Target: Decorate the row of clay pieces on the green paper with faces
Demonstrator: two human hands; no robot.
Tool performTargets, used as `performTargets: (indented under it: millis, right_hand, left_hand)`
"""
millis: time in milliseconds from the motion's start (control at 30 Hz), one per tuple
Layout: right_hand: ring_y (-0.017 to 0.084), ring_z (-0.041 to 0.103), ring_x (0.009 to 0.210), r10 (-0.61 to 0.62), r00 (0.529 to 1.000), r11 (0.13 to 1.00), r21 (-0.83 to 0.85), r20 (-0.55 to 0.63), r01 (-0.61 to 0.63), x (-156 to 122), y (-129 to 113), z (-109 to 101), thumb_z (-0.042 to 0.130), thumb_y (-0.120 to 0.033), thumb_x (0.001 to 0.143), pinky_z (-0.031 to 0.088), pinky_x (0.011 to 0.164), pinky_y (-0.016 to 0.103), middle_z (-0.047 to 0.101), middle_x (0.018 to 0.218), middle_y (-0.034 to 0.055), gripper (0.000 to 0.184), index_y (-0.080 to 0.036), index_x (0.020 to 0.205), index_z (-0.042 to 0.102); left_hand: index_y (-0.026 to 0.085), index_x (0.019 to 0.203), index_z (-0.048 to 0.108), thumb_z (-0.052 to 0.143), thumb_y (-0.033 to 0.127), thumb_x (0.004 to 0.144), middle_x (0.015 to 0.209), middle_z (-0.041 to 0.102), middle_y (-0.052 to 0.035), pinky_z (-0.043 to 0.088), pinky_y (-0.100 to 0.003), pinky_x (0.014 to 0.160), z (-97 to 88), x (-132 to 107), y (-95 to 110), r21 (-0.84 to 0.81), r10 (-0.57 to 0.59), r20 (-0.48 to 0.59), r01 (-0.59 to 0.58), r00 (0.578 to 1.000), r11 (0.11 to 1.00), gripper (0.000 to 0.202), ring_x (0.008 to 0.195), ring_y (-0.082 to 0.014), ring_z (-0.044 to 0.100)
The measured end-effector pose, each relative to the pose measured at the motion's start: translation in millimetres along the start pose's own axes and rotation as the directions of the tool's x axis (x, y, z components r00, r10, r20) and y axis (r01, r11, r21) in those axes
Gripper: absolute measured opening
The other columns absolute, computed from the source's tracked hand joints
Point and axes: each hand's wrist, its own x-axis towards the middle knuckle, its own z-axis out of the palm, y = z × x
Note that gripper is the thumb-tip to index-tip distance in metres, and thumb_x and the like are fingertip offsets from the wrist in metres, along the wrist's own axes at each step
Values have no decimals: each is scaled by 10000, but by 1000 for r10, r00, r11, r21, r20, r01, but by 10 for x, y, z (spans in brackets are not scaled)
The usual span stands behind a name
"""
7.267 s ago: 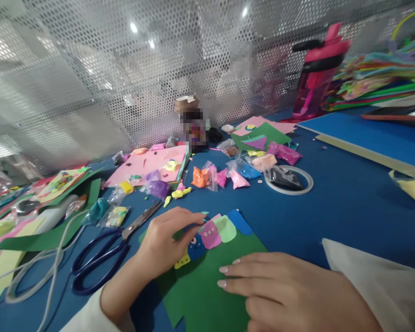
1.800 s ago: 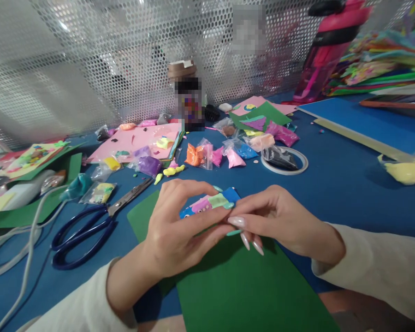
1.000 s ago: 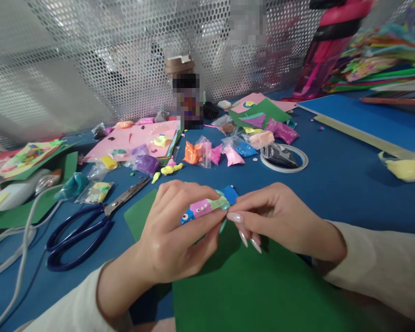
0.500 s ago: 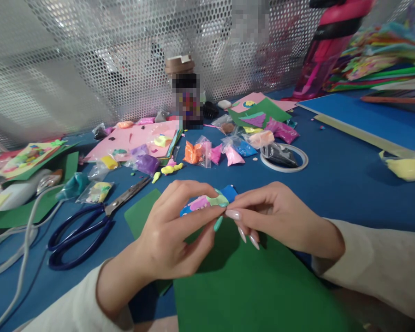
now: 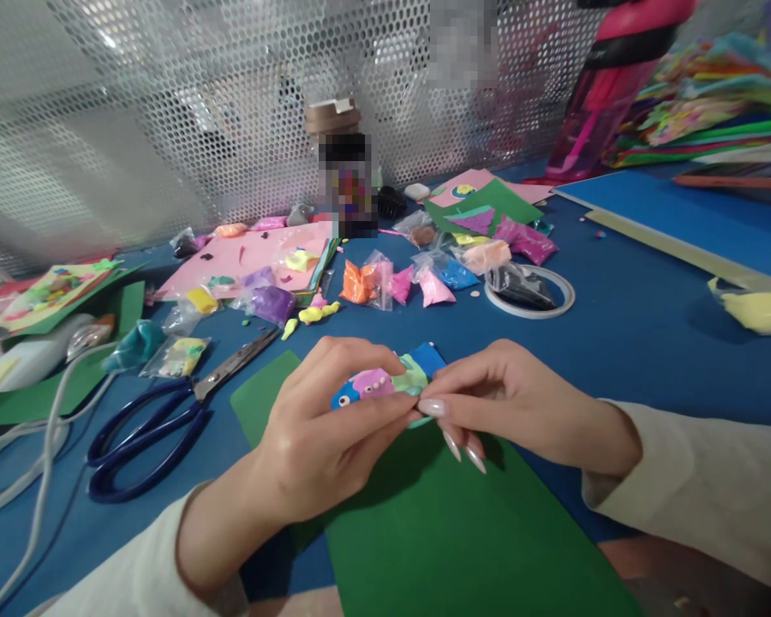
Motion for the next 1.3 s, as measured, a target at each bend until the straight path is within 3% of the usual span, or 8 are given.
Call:
performTargets:
  millis: [200,433,600,1300]
  right_hand:
    - [49,484,375,52,998,996,75,-36,-50,10,-3,-18,575,-248,779,412,366,156,551,493,-19,208,-125,620,624]
    - [55,480,375,48,997,991,128,-57,-41,13,-27,-4,641,-242,726,410,362,161,542,480,-29,137,-127,654,649]
    - [49,481,377,36,999,994,103,-21,-34,4,-31,-3,613,-203,740,406,370,149,531,470,-31,216,-134,537,583]
    - [40,479,379,15,999,1000,-7,-31,-15,-3,-39,6,561,-188,776,410,374,135,530,480,-32,217,-123,571,588]
  left_hand:
    - [133,825,614,594,80,752,876,573,-69,449,-322,715,-44,3,48,121,65,-34,-61,997,991,93,841,-163,532]
    - [128,902,597,551,121,741,956,562,-92,451,-335,722,-46,28,23,116,33,-1,-33,999,993,168,867,-176,530]
    - [117,937,606,550,95,714,964,577,-99,428,-396,783,-30,8,13,146,99,60,-107,993,984,231,903,-207,537]
    - [121,927,606,580,57,738,945,589,-73,447,-335,754,-10,-15,8,124,80,86,-90,993,988,201,906,-177,518]
